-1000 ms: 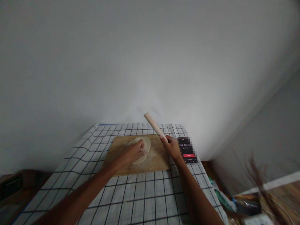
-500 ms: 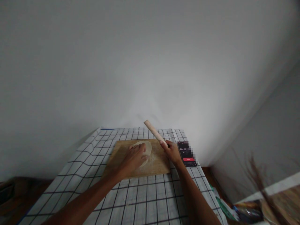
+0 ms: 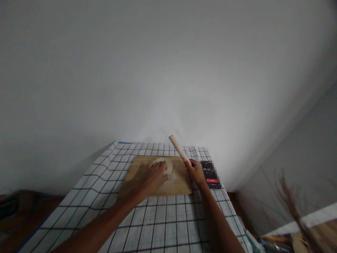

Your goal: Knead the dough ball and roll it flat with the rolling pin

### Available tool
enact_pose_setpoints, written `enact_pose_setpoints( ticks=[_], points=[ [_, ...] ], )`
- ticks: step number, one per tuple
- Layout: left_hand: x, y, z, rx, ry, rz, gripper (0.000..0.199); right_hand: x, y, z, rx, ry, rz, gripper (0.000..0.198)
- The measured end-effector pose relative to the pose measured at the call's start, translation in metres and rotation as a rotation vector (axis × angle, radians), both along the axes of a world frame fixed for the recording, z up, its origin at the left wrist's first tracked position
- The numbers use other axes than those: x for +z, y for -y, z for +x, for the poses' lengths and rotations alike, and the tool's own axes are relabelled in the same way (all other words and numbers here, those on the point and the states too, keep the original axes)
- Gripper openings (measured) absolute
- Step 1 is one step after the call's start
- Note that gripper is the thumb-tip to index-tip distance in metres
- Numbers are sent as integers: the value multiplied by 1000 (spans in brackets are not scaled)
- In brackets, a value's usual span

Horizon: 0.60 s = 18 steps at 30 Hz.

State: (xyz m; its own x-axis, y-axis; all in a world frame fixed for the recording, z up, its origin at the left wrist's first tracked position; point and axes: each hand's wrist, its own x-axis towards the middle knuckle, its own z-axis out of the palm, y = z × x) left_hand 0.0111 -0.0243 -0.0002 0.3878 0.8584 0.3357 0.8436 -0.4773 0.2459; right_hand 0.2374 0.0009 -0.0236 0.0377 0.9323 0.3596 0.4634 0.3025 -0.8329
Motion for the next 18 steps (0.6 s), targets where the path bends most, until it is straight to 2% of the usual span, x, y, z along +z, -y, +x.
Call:
enact_pose_setpoints(
  ticks=[6, 10, 12, 14, 18],
  points=[
    [0, -5, -10, 9, 21, 54, 12, -1, -1, 1, -11, 69, -1, 56],
    [18, -16, -45, 155, 202, 111, 12, -1, -3, 2, 4, 162, -4, 56],
    [28, -17, -64, 168, 330, 174, 16, 0, -2, 1, 19, 208, -9, 55],
    [36, -13, -76, 144, 387, 249, 18, 3, 2, -1, 35, 302, 6, 54],
    [41, -3, -80, 99, 333, 319, 21, 15, 14, -6, 111, 584, 86, 52]
  ],
)
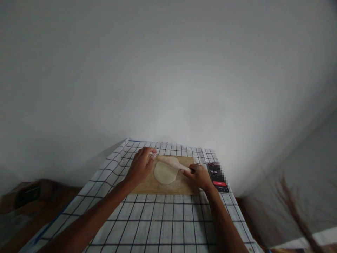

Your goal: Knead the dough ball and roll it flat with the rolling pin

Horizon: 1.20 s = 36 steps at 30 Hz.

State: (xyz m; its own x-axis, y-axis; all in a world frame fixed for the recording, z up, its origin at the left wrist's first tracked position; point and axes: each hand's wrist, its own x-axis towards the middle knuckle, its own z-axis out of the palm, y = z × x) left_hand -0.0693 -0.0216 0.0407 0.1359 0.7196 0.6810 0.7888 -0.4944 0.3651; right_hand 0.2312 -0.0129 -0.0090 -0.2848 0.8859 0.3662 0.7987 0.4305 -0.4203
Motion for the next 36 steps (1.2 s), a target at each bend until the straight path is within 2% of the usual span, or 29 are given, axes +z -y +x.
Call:
enact_pose_setpoints(
  ticks=[4, 9, 12, 14, 17, 20, 24, 27, 31, 36],
  points=[
    [-10, 4, 10, -40, -38, -58, 29, 10, 17, -5, 56, 162, -21, 50],
    [-46, 7, 27, -108, -117, -132, 29, 6, 41, -9, 58, 253, -57, 53],
    [-65, 2, 34, -123, -226, -102, 39, 1, 48, -11, 34, 230, 14, 47],
    [-71, -6, 36, -101, -279, -80, 49, -1, 45, -12, 11, 224, 83, 40],
    [-72, -19, 38, -64, -323, -66, 54, 2, 29, -12, -62, 254, 122, 36],
    [-71, -30, 40, -11, -335, -78, 52, 8, -3, -10, -106, 294, 94, 39],
    [-73, -44, 41, 73, -328, -158, 50, 9, -51, -10, -30, 326, 47, 40],
    [-76, -53, 42, 105, -317, -191, 49, 3, -70, -10, 24, 332, 36, 37],
    [-77, -51, 44, 84, -303, -180, 50, -10, -64, -6, 2, 323, 26, 45],
    [-72, -33, 49, 40, -296, -167, 50, -19, -34, -2, -113, 299, -29, 47]
  ],
)
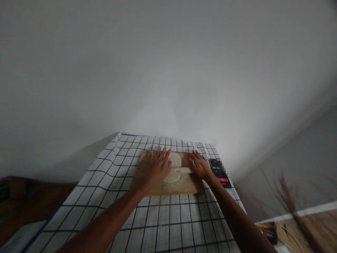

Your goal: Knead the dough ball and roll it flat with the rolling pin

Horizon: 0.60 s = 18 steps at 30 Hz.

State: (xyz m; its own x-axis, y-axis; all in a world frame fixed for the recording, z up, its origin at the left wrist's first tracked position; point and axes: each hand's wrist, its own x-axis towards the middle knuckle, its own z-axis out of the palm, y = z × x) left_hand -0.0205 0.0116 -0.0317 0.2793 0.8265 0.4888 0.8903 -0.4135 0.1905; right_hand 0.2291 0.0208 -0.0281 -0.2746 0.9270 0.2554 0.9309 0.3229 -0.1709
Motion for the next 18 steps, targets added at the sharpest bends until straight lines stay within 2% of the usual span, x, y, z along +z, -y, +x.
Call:
enact_pose_setpoints(
  ticks=[7, 12, 15, 18],
  points=[
    [2, 34, 3, -64, 17, 27, 49, -5, 60, -5, -80, -6, 81, 44],
    [0, 61, -3, -137, 32, 22, 52, -13, 97, -7, -45, -39, 123, 45],
    [-4, 68, -5, -156, 23, 30, 53, -13, 99, -6, -27, -42, 135, 45],
    [-3, 63, -4, -135, -3, 42, 52, -7, 80, -6, -16, -27, 126, 44]
  ],
)
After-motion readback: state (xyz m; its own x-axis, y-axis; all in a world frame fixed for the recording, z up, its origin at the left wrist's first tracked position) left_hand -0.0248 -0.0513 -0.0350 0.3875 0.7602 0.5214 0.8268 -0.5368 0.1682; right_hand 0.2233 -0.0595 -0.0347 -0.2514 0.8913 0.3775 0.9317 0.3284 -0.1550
